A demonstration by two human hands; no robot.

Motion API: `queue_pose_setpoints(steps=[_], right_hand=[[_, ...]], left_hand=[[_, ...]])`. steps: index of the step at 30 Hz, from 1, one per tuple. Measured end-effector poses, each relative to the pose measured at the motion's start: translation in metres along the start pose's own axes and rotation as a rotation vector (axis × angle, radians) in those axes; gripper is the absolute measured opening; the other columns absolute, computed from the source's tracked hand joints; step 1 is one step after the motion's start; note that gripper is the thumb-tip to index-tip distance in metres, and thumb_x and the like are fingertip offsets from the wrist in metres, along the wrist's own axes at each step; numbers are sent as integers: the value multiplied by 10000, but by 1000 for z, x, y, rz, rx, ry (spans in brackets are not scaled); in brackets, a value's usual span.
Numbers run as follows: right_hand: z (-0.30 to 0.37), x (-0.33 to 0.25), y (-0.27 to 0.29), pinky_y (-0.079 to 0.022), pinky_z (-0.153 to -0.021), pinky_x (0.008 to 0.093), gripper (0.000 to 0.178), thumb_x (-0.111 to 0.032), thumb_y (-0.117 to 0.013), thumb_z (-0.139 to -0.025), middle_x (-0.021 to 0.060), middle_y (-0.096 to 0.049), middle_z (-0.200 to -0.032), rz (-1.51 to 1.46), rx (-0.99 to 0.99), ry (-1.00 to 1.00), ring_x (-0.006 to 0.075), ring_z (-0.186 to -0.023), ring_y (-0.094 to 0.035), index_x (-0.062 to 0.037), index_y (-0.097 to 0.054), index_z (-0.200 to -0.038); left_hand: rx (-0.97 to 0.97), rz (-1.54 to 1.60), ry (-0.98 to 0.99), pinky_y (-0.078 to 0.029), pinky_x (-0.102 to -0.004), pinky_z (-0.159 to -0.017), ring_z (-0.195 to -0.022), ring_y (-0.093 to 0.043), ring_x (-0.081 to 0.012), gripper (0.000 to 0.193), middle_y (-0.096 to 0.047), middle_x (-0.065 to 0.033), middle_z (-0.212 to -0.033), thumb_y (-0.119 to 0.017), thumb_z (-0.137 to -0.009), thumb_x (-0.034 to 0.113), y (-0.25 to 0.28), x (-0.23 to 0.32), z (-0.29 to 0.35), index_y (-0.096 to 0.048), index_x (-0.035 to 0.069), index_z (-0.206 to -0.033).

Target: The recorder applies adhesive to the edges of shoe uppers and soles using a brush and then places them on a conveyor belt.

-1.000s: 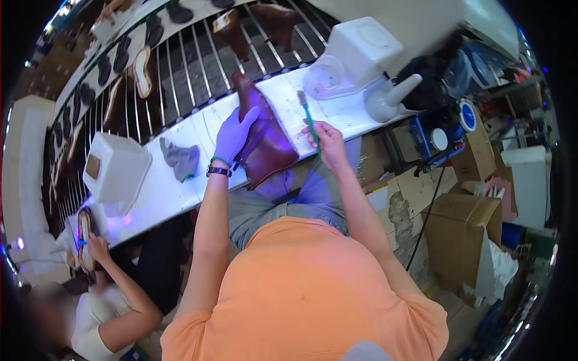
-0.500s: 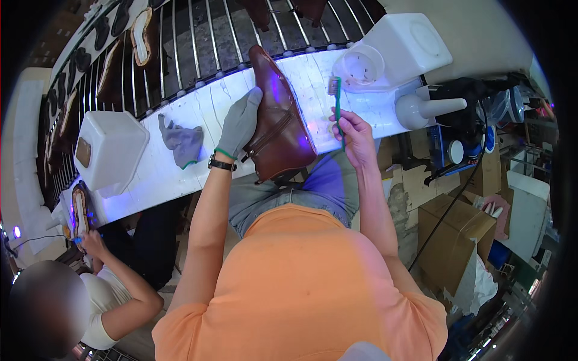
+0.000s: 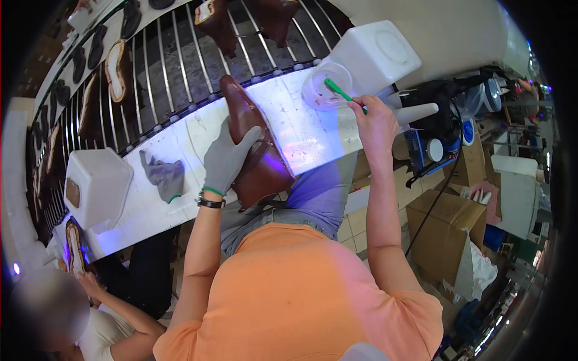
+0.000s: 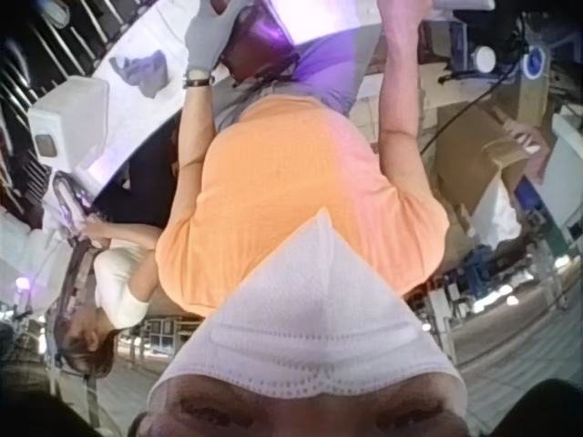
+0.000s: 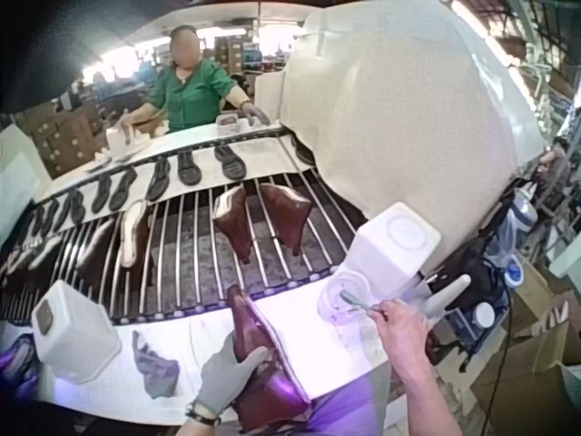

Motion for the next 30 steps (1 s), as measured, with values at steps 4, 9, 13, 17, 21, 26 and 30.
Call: queue_pose_setpoints(steps=[4, 9, 13, 17, 21, 26, 30], right_hand=[[-5, -5, -15, -476, -653, 386, 229, -301, -704, -800, 81, -669, -851, 173, -78, 31, 294, -741, -640, -83, -704, -874], [-13, 21, -17, -474, -615, 354, 209, -245, -713, -780, 132, -661, -725, -129, -141, 17, 286, -657, -637, -53, -708, -861], [-4, 45, -32, -369, -527, 251, 179, -141, -739, -760, 32, -642, -659, -491, -555, -62, 66, -584, -469, 7, -713, -856], [20, -14, -10, -357, -544, 226, 123, -92, -726, -782, 9, -640, -713, -914, -749, -72, 64, -624, -490, 9, -710, -850], [38, -62, 3, -396, -638, 237, 118, -49, -731, -767, 42, -650, -783, -937, -838, 138, 82, -690, -520, 23, -712, -859], [38, -78, -6, -379, -625, 224, 150, -111, -751, -774, 19, -649, -752, -758, -792, 220, 69, -680, -512, -3, -724, -875], [12, -99, -10, -380, -612, 217, 143, -125, -753, -782, 10, -647, -722, -733, -603, 207, 57, -669, -505, 0, -717, -842]], left_hand=[[17, 46, -55, -465, -423, -831, -966, -630, -366, 713, -660, -175, -1054, -564, -805, 629, -2, 7, -3, -493, 106, -1285], [-17, 317, -21, -465, -374, -833, -958, -635, -297, 667, -659, -157, -1052, -573, -833, 582, -8, -8, -10, -545, 36, -1216], [-44, 684, -1, -461, -300, -832, -916, -608, -175, 571, -650, -114, -1030, -554, -900, 484, -14, -18, -14, -557, -14, -1181], [-60, 831, 10, -459, -275, -825, -907, -581, -136, 528, -633, -87, -1039, -536, -927, 435, 0, -4, -3, -552, -24, -1188], [-50, 914, 3, -464, -276, -819, -905, -576, -131, 503, -627, -87, -1039, -537, -931, 412, 7, 0, 1, -552, -28, -1176], [-30, 891, -52, -470, -288, -809, -884, -581, -134, 523, -630, -91, -1031, -554, -920, 418, 16, 16, 12, -547, -36, -1180], [11, 867, -104, -473, -290, -794, -867, -579, -131, 520, -632, -87, -1014, -562, -917, 413, 22, 30, 22, -548, -38, -1174]])
Point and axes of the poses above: each hand's wrist, its own z-axis away from the middle knuckle, its own y-axis out of the back of the hand, x = y × z, the point moved 9 cm from there along -z, towards the middle knuckle
